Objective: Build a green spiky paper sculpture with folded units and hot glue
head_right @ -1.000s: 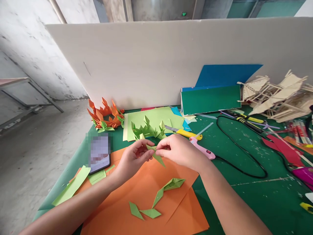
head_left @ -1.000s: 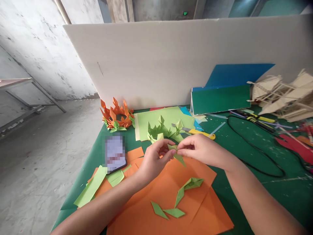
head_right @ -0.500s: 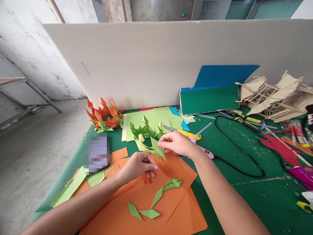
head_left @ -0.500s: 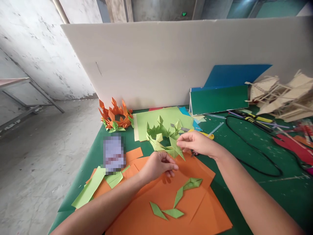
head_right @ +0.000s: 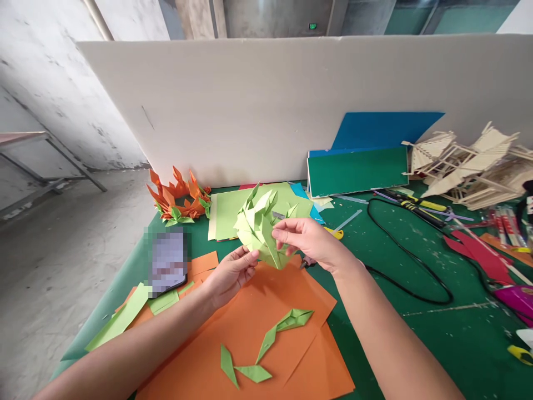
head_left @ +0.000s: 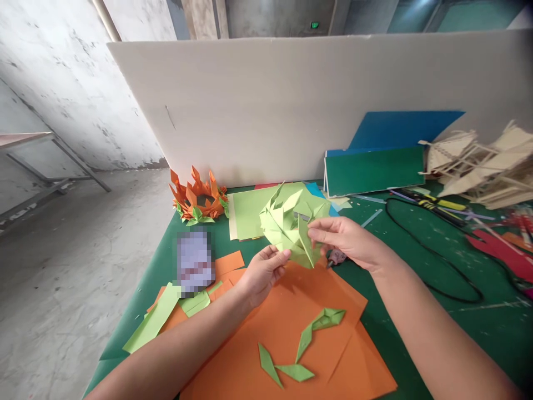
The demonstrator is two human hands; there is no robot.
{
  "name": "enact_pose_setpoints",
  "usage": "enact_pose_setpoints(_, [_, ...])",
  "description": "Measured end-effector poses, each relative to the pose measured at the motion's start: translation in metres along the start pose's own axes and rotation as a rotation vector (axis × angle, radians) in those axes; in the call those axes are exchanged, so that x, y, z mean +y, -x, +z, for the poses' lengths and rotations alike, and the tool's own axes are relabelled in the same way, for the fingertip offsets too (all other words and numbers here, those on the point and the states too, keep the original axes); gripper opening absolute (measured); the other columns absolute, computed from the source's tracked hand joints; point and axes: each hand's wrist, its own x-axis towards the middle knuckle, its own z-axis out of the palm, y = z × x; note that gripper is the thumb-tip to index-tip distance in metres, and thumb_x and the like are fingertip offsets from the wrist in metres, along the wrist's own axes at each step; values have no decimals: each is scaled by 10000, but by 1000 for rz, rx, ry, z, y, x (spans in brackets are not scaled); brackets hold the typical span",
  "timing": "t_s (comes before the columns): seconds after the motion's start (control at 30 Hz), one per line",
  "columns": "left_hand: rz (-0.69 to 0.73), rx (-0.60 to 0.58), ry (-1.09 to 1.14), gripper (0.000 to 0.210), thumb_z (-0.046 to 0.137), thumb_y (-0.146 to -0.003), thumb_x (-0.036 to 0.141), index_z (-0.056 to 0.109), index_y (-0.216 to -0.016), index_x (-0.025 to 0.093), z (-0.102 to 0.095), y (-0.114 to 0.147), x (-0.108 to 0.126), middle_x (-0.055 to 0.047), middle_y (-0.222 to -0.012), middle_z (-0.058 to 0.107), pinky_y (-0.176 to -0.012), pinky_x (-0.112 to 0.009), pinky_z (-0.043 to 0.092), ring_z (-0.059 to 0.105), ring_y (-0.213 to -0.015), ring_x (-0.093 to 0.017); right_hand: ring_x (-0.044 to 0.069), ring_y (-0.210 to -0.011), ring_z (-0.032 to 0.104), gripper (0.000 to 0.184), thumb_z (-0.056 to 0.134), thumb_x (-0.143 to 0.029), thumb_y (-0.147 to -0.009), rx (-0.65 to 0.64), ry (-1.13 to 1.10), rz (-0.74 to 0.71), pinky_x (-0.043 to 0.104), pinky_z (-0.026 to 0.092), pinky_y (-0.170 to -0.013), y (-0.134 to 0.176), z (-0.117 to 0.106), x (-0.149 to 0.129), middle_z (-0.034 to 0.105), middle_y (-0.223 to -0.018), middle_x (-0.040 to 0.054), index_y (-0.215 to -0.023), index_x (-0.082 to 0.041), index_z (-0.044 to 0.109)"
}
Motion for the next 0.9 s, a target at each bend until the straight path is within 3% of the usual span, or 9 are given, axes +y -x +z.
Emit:
enact_pose_setpoints(0.1, [-28, 3, 42, 331, 867, -630, 261, 576, -748, 157, -3, -3, -1, 55, -660, 550, -548, -118, 406, 514, -563, -17, 50, -470, 486, 261, 783, -433, -720, 163, -84, -121, 180, 426, -454, 1, -1, -3, 564, -596, -48, -804, -198, 705])
enact_pose_setpoints(0.23, [-16, -23, 60, 314, 867, -631, 240, 598, -765, 152, -4, -3, -4, 34, -710, 596, -660, -139, 468, 583, -648, -39, 94, -590, 597, 250, 792, -416, -708, 421, -199, -267, 202, 512, -534, -2, -4, -4, 621, -671, -22, -810, -208, 699])
enact_pose_setpoints(0.33, [-13, -50, 59, 296, 862, -643, 235, 614, -781, 152, -3, -2, -6, 33, -731, 604, -723, -165, 491, 606, -679, -50, 116, -638, 644, 266, 796, -415, -695, 540, -185, -332, 225, 550, -578, -6, -1, -1, 656, -710, -13, -817, -210, 678])
enact_pose_setpoints(0.67, [11, -79, 37, 291, 852, -658, 271, 660, -845, 155, 2, 3, -5, 18, -788, 629, -747, -173, 479, 593, -683, -48, 197, -694, 698, 332, 745, -492, -725, 440, 69, -262, 337, 583, -683, -9, 14, 10, 719, -748, 49, -787, -204, 591])
enact_pose_setpoints(0.9, [-14, 23, -18, 376, 834, -665, 393, 609, -837, 146, -2, -2, -10, 0, -789, 619, -695, -195, 485, 600, -685, -75, 188, -684, 682, 326, 752, -475, -715, 382, 81, -271, 327, 562, -690, -7, 25, 7, 704, -737, 43, -759, -205, 575])
